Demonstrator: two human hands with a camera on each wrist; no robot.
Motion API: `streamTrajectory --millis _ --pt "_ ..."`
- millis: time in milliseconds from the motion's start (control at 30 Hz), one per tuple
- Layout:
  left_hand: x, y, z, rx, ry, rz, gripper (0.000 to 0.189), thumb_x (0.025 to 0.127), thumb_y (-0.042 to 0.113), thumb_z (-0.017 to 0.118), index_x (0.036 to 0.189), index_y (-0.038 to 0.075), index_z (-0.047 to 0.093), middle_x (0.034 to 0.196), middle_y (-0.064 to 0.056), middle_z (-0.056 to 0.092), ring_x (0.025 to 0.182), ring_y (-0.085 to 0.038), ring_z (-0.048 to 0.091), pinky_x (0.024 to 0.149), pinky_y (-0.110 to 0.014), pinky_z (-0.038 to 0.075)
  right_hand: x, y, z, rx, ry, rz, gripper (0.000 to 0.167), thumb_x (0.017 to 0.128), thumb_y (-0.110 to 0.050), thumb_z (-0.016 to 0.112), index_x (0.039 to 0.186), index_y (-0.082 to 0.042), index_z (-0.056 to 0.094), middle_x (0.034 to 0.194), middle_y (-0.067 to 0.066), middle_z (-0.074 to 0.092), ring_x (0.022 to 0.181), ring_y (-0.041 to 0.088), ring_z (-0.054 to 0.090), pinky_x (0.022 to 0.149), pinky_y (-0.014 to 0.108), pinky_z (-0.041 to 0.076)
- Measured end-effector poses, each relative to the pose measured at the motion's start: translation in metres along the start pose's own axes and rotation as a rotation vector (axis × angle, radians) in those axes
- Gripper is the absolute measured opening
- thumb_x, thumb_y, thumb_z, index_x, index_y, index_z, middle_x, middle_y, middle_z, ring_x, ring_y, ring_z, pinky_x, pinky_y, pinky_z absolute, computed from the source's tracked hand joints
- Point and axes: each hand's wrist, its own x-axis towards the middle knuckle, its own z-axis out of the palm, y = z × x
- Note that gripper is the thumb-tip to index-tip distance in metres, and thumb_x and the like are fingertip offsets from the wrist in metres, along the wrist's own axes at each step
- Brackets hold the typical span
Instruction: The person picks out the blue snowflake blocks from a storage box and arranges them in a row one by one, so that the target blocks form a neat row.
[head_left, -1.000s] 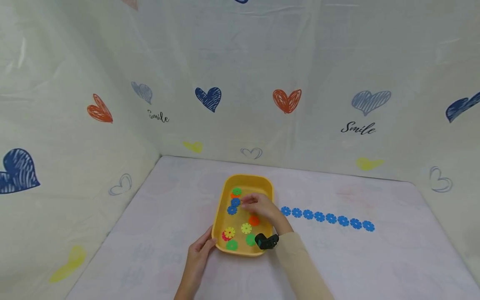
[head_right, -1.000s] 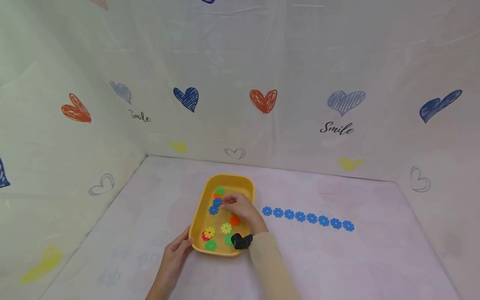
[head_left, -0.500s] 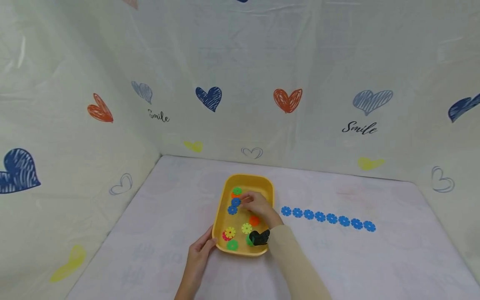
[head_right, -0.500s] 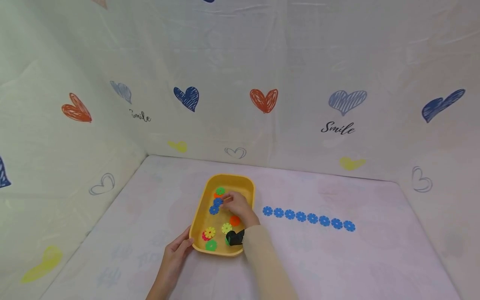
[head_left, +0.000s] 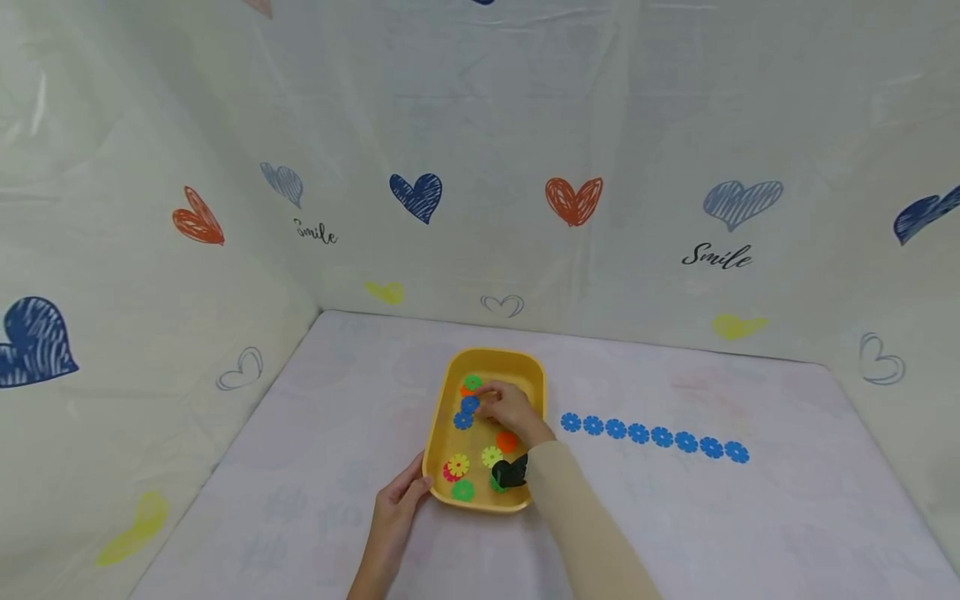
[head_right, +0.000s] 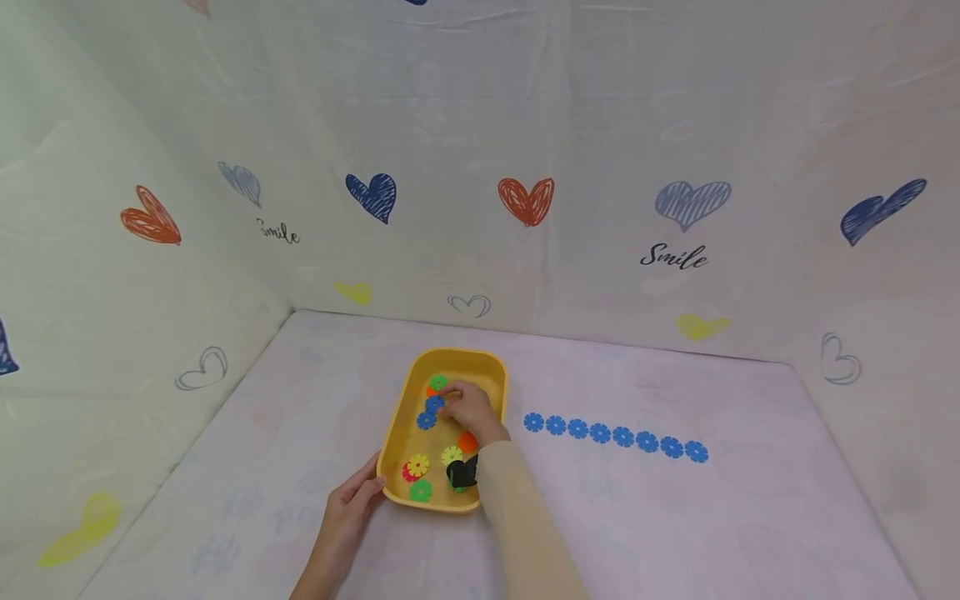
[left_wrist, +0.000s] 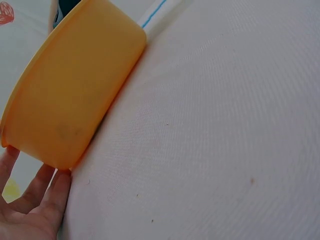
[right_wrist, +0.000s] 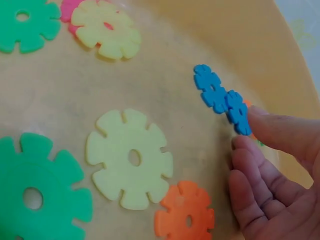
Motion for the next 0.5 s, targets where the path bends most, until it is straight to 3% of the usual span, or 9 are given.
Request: streamTrajectory --millis 233,500 --pt "0.0002 0.0009 0.0016 0.007 -0.012 -0.004 0.047 0.091 0.023 0.055 0.135 0.006 0.048 0.141 -0.009 0.044 0.133 -0.026 0.040 0.097 -0.027 0.047 -0.0010 -0.0013 0.0019 -0.072 0.013 -0.012 0.033 0.081 -0.007 0.068 0.114 -0.006 0.063 0.080 0.004 0.050 0.069 0.015 0.045 0.059 0.019 0.040" --pt "0.0005 -0.0012 0.0003 0.000 -0.011 0.001 0.046 0.092 0.023 0.055 0.135 0.006 0.048 0.141 -0.008 0.045 0.132 -0.025 0.040 0.095 -0.024 0.049 0.0009 -0.0001 0.0056 -0.208 0.016 -0.070 0.035 0.081 -0.011 0.070 0.115 -0.009 0.062 0.077 0.003 0.048 0.066 0.015 0.045 0.056 0.020 0.038"
